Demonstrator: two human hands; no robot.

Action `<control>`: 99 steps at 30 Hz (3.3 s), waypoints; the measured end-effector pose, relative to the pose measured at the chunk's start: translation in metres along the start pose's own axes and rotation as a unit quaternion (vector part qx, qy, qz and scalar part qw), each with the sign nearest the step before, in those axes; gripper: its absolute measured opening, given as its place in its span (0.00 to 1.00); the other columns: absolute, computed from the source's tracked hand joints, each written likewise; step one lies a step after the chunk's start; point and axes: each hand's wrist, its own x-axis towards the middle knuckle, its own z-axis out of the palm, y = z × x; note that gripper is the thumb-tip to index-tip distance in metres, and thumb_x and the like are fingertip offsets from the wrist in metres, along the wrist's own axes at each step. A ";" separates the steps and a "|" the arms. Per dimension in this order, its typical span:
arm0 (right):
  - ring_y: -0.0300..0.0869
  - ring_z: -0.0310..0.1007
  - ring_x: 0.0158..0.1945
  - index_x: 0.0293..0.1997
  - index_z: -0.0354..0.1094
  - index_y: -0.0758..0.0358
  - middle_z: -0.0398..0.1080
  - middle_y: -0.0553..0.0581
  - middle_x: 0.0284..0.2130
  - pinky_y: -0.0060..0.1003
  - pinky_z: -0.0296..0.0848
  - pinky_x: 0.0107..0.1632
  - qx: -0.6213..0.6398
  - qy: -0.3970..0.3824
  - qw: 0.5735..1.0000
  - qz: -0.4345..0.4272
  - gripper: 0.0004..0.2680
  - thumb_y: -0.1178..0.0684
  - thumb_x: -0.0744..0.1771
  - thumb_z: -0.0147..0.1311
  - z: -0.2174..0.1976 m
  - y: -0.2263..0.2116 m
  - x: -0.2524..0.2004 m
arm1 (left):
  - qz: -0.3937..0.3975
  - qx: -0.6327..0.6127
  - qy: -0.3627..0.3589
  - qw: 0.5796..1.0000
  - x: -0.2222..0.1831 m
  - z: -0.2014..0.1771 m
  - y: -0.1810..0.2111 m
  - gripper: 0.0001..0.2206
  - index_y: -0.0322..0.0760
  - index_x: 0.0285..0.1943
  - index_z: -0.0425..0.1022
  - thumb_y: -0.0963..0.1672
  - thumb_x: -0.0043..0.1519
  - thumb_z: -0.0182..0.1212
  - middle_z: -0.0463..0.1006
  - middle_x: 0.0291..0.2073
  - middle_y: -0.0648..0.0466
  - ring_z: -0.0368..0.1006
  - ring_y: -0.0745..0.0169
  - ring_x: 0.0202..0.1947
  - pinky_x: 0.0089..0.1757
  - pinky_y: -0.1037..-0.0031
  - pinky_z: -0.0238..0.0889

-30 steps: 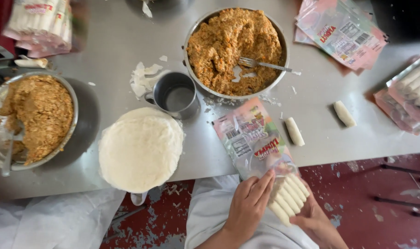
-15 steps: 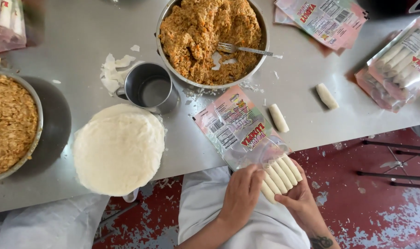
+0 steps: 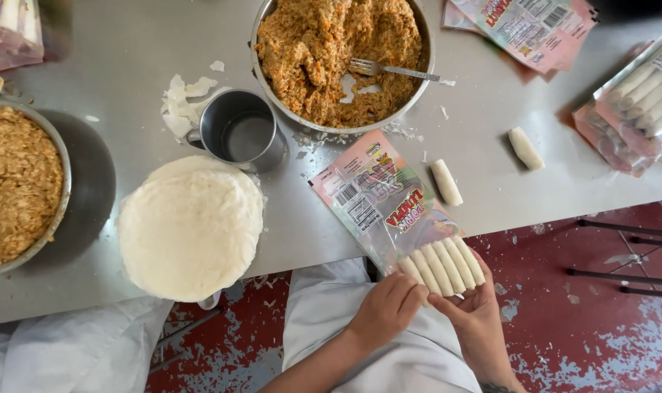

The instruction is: The person fills and rolls lumpia by placing a wrapper on the table, adding filling from a bowl, and folding the wrapper around it. They also organize rolled lumpia and pack them into plastic packaging.

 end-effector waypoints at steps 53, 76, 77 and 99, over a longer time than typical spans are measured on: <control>0.59 0.76 0.52 0.68 0.57 0.71 0.73 0.73 0.54 0.50 0.78 0.45 0.002 -0.122 0.991 -0.048 0.29 0.71 0.58 0.59 0.042 -0.005 0.050 | -0.312 -0.018 0.023 0.950 0.015 -0.027 0.023 0.46 0.21 0.80 0.43 0.49 0.65 0.73 0.51 0.78 0.33 0.52 0.37 0.78 0.72 0.58 0.51; 0.41 0.67 0.36 0.72 0.56 0.54 0.70 0.58 0.40 0.36 0.71 0.36 -0.053 -0.022 0.993 -0.103 0.31 0.59 0.59 0.64 0.102 0.003 0.038 | -0.053 0.091 0.132 0.986 0.030 -0.031 0.013 0.08 0.23 0.55 0.78 0.36 0.69 0.62 0.82 0.47 0.44 0.82 0.54 0.44 0.44 0.68 0.77; 0.41 0.67 0.36 0.72 0.57 0.55 0.70 0.58 0.40 0.36 0.71 0.36 -0.057 -0.024 0.993 -0.103 0.31 0.59 0.59 0.63 0.103 0.006 0.030 | -0.057 0.140 0.098 0.984 0.030 -0.031 0.019 0.11 0.26 0.61 0.78 0.39 0.71 0.61 0.81 0.50 0.47 0.80 0.57 0.45 0.44 0.68 0.73; 0.36 0.65 0.26 0.68 0.60 0.56 0.73 0.54 0.36 0.32 0.66 0.25 -0.162 -0.130 0.969 -0.131 0.24 0.56 0.63 0.58 0.048 0.121 0.197 | 0.015 0.064 -0.020 0.998 0.035 -0.025 0.018 0.06 0.21 0.57 0.79 0.35 0.73 0.61 0.82 0.52 0.38 0.76 0.47 0.58 0.57 0.59 0.70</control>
